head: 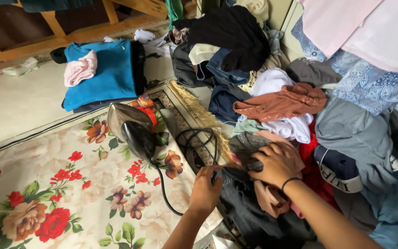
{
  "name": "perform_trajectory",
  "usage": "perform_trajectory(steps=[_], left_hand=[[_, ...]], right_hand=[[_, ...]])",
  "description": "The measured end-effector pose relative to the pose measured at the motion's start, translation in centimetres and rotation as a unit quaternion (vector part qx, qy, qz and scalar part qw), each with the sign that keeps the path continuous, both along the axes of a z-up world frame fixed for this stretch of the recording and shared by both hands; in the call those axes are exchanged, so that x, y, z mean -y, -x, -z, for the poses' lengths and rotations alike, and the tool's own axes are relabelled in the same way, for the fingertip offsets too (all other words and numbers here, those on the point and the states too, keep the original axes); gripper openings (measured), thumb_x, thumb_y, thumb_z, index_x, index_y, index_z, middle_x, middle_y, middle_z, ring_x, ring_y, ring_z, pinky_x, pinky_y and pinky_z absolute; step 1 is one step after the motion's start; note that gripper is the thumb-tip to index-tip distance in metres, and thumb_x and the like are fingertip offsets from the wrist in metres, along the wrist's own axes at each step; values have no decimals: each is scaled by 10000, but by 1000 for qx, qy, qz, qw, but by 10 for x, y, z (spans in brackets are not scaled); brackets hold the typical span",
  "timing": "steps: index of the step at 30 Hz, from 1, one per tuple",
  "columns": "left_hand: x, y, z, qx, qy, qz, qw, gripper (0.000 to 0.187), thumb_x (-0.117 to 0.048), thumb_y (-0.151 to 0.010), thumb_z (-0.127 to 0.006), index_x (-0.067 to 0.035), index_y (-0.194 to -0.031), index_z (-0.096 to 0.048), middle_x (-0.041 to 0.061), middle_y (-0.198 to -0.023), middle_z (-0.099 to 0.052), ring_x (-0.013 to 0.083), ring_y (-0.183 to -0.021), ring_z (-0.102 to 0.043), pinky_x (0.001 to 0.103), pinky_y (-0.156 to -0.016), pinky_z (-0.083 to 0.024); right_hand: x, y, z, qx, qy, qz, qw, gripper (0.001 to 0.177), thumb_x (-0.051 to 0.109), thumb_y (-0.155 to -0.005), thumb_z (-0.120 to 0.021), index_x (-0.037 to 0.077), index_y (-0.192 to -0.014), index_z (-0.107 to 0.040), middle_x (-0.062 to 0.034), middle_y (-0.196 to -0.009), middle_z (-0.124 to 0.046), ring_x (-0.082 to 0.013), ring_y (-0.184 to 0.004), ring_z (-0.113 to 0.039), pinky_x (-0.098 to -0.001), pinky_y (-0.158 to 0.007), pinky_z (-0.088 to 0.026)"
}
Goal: Ironing and folding several pieces of laundry on the floor.
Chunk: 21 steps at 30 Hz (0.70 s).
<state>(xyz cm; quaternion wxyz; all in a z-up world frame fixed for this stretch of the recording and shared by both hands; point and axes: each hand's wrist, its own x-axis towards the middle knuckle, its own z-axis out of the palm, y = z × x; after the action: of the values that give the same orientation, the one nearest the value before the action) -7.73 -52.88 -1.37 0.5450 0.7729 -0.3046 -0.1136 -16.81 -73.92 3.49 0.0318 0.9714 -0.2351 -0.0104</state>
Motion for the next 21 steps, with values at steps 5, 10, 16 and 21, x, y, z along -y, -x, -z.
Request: perform_trajectory(steps=[5, 10, 16, 21], left_hand=[[-1, 2, -10, 8, 7, 13, 1000, 285, -87, -872, -629, -55, -1149, -691, 190, -1188, -670, 381, -1158, -625, 419, -1027, -478], [4, 6, -25, 34, 7, 26, 999, 289, -81, -868, -632, -52, -1150, -688, 192, -1194, -664, 387, -1172, -609, 428, -1036, -467], [34, 17, 5, 47, 25, 30, 998, 304, -82, -853, -632, -54, -1148, -698, 199, -1191, -669, 377, -1160, -618, 419, -1047, -468], [51, 28, 36, 76, -14, 70, 995, 310, -99, -823, -676, -39, -1126, -691, 202, -1167, -663, 390, -1163, -583, 452, -1046, -433]], right_hand=[[70, 27, 54, -6, 36, -27, 999, 445, 316, -657, -787, 324, -1101, -774, 70, -1295, -612, -243, -1279, -455, -414, -1064, -386], [97, 60, 43, 49, 92, -30, 994, 304, 145, -836, -633, 282, -1052, -796, 87, -1233, -654, -239, -1146, -551, -382, -1014, -491], [94, 69, 44, 10, 115, 20, 993, 256, 212, -859, -611, 263, -1028, -795, 95, -1192, -659, -204, -1225, -540, -422, -976, -486], [48, 31, -20, -116, 58, 98, 987, 387, 556, -823, -674, 245, -1014, -803, 10, -1263, -637, -265, -1305, -477, -532, -1079, -327]])
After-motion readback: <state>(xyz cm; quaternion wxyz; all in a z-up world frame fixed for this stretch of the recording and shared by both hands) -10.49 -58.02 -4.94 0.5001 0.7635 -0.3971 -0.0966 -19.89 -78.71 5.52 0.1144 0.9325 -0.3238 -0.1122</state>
